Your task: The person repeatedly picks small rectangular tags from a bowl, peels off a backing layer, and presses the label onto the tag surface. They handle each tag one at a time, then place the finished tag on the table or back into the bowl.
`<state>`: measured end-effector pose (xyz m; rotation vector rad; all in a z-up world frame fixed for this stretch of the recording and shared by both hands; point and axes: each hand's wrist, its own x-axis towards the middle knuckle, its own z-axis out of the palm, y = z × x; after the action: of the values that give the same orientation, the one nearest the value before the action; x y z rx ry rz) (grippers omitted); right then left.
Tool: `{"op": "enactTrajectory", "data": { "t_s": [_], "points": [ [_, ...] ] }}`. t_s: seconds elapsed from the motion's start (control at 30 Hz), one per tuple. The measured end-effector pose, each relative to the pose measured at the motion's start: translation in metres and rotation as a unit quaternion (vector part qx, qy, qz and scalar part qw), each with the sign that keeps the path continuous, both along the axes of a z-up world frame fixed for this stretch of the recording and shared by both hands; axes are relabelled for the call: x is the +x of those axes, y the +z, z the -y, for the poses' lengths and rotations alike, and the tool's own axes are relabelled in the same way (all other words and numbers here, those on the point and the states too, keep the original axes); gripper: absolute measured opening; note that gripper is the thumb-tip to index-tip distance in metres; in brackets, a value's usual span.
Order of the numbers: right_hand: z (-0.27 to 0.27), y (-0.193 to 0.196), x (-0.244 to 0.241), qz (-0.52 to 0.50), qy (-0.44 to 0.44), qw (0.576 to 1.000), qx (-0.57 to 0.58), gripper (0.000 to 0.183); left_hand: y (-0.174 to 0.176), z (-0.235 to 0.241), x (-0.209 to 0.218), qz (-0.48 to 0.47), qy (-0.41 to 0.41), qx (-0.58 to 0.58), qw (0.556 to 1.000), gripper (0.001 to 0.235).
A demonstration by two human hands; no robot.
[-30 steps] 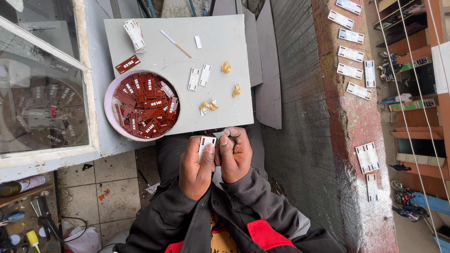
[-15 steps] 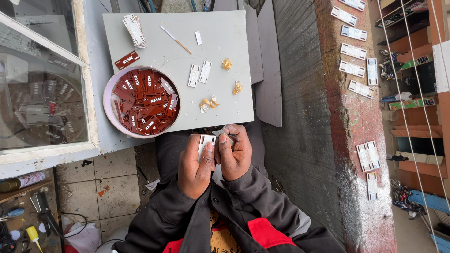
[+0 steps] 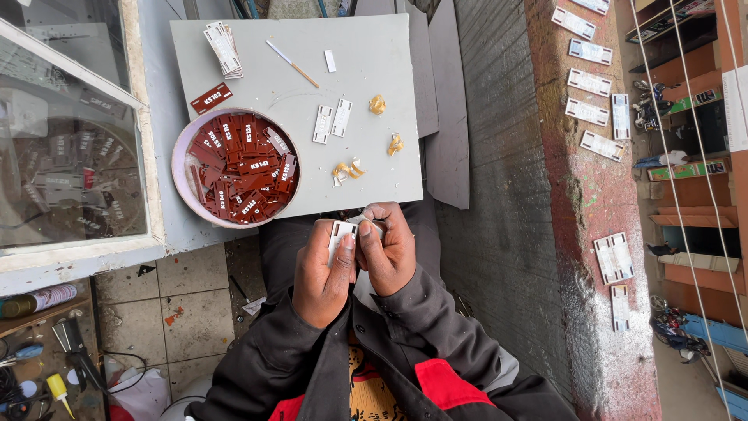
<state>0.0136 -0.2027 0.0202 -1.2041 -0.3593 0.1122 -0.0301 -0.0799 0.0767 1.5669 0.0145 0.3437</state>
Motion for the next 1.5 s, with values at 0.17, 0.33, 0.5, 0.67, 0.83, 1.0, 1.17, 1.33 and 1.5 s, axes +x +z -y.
{"op": "enactTrajectory", "data": {
  "t_s": [0.17,0.33,0.5,0.67,0.83,1.0,1.17,1.33,1.5],
  "points": [
    [-0.003,0.024,0.002,-0.006,0.028,1.000,-0.010,0.019,0.009,0.001,0.002,-0.004,0.006,0.011,1.000,0.022],
    [-0.002,0.015,0.003,-0.023,0.063,0.998,0.009,0.022,0.008,0.003,0.001,-0.005,0.010,0.016,1.000,0.022],
    [-0.006,-0.003,0.001,-0.020,0.026,0.996,0.078,0.018,0.005,0.005,0.004,-0.018,0.022,-0.005,1.000,0.020],
    [0.000,0.021,0.013,0.012,-0.043,0.997,0.063,0.022,0.014,0.005,0.002,-0.024,0.032,0.003,0.999,0.020],
    [0.005,0.048,0.014,0.186,-0.132,0.964,-0.134,0.013,-0.001,0.000,0.003,-0.021,0.035,0.072,0.997,0.020],
    [0.008,0.052,0.023,0.267,-0.153,0.909,-0.282,0.020,0.015,0.001,0.005,-0.017,0.036,0.211,0.977,0.041],
    [0.013,0.043,0.027,0.325,-0.185,0.869,-0.324,0.008,0.023,-0.008,0.005,-0.008,-0.089,0.149,0.985,0.069],
    [0.017,0.033,0.031,0.338,-0.157,0.872,-0.316,0.005,-0.015,-0.026,0.009,-0.014,-0.247,0.017,0.969,0.093],
    [0.018,0.029,0.028,0.316,-0.125,0.906,-0.254,0.008,-0.030,-0.036,0.012,-0.033,-0.264,-0.054,0.962,0.106]
  ]
}}
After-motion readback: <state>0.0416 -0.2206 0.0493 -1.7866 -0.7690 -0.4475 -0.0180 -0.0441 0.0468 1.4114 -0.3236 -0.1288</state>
